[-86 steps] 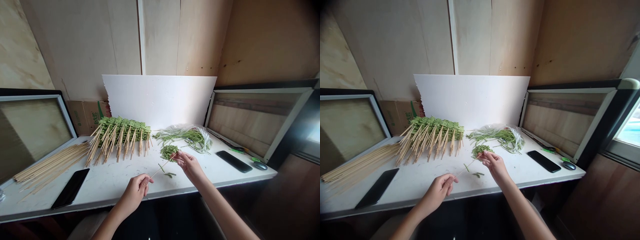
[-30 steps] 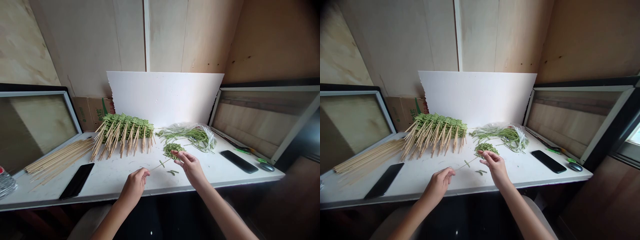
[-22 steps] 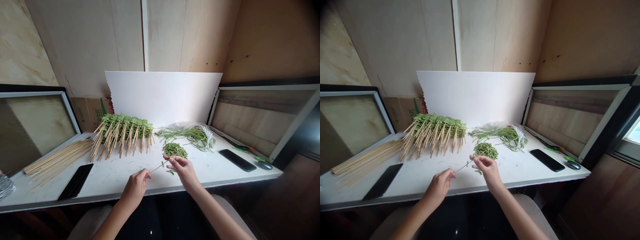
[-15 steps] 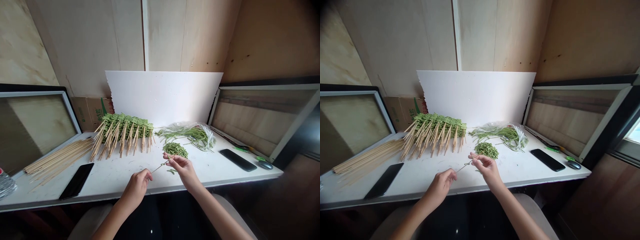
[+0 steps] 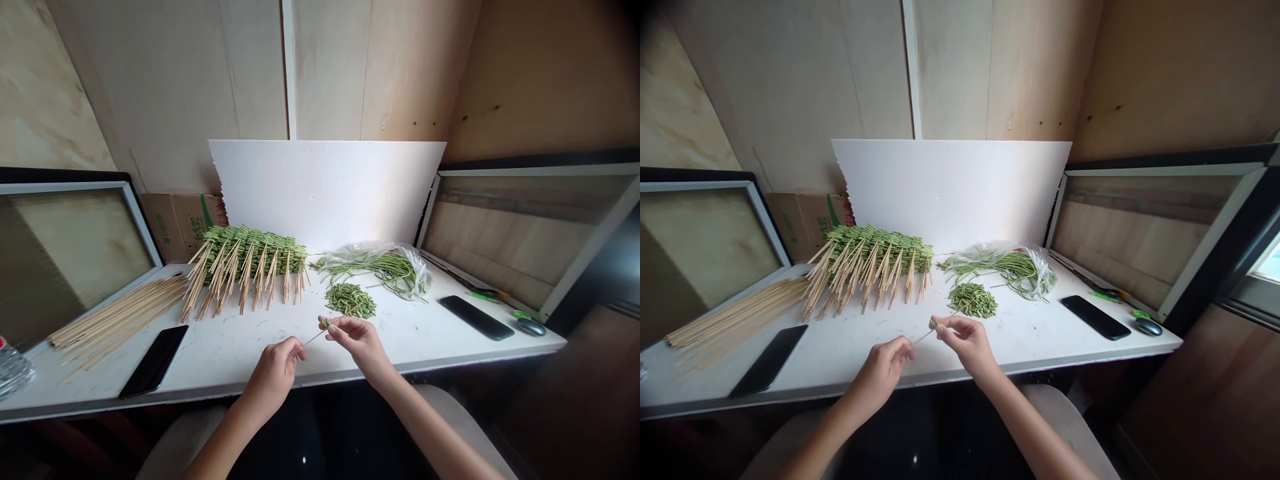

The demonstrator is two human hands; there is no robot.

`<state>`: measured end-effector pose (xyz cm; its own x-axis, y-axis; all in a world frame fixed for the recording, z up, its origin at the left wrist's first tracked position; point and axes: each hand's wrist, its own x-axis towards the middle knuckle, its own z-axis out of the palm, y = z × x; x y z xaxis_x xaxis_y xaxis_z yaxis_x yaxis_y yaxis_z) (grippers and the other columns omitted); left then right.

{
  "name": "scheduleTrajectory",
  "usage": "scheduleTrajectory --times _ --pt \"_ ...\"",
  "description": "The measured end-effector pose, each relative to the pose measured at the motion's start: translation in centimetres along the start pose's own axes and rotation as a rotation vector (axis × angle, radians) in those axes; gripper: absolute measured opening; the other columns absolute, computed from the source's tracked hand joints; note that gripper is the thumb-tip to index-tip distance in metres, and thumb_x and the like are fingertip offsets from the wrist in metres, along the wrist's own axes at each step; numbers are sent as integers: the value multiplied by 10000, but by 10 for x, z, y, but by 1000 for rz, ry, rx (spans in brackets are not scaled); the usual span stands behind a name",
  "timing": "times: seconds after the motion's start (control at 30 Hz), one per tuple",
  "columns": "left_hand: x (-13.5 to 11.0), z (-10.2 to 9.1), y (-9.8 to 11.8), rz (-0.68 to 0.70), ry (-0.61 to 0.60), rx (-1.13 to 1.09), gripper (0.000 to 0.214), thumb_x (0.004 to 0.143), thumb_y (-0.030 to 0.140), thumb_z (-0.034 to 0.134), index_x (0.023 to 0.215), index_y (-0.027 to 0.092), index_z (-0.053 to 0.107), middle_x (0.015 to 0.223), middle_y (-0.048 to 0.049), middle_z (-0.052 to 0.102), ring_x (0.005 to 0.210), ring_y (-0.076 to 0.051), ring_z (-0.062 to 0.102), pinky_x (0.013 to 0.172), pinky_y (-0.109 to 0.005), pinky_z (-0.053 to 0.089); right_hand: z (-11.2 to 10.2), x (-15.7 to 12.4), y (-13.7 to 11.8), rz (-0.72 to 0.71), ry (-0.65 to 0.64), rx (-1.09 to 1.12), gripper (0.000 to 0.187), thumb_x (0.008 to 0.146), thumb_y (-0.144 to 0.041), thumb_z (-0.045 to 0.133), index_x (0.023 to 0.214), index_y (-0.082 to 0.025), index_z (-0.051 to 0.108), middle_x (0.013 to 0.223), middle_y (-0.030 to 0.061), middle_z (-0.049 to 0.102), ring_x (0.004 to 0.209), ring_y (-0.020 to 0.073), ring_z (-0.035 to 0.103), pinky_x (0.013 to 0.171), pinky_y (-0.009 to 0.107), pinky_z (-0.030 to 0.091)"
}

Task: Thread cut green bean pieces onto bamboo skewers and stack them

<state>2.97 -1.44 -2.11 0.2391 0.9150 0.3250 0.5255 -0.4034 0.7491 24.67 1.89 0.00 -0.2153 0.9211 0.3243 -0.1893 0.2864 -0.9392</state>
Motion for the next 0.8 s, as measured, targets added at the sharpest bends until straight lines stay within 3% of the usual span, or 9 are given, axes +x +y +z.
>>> scheduleTrajectory --times 0.17,0.33,0.63,0.8 --pt "2 -2 1 -6 53 32 278 989 259 397 821 182 604 573 33 478 521 -126 448 563 -247 356 -3 2 4 73 62 14 267 744 -459 847 879 -234 805 973 71 777 945 277 717 812 397 588" --pt "3 -3 -2 -41 52 4 313 1012 297 373 825 185 596 566 37 458 509 -126 435 541 -243 340 -6 4 3 139 71 -7 348 669 -441 893 922 -219 809 1010 85 780 932 270 705 766 384 588" --pt "4 0 -1 -44 23 57 306 1006 292 386 826 186 610 620 1 546 543 -145 473 559 -251 350 -9 6 8 129 -13 -121 297 764 -486 814 843 -203 768 867 34 747 748 187 662 685 315 546" --pt "5 -2 -5 -55 42 86 274 987 244 377 846 190 606 606 10 525 533 -149 470 564 -253 342 -34 12 4 58 -110 -407 321 855 -511 713 1005 -241 797 1045 71 767 854 236 685 735 353 551"
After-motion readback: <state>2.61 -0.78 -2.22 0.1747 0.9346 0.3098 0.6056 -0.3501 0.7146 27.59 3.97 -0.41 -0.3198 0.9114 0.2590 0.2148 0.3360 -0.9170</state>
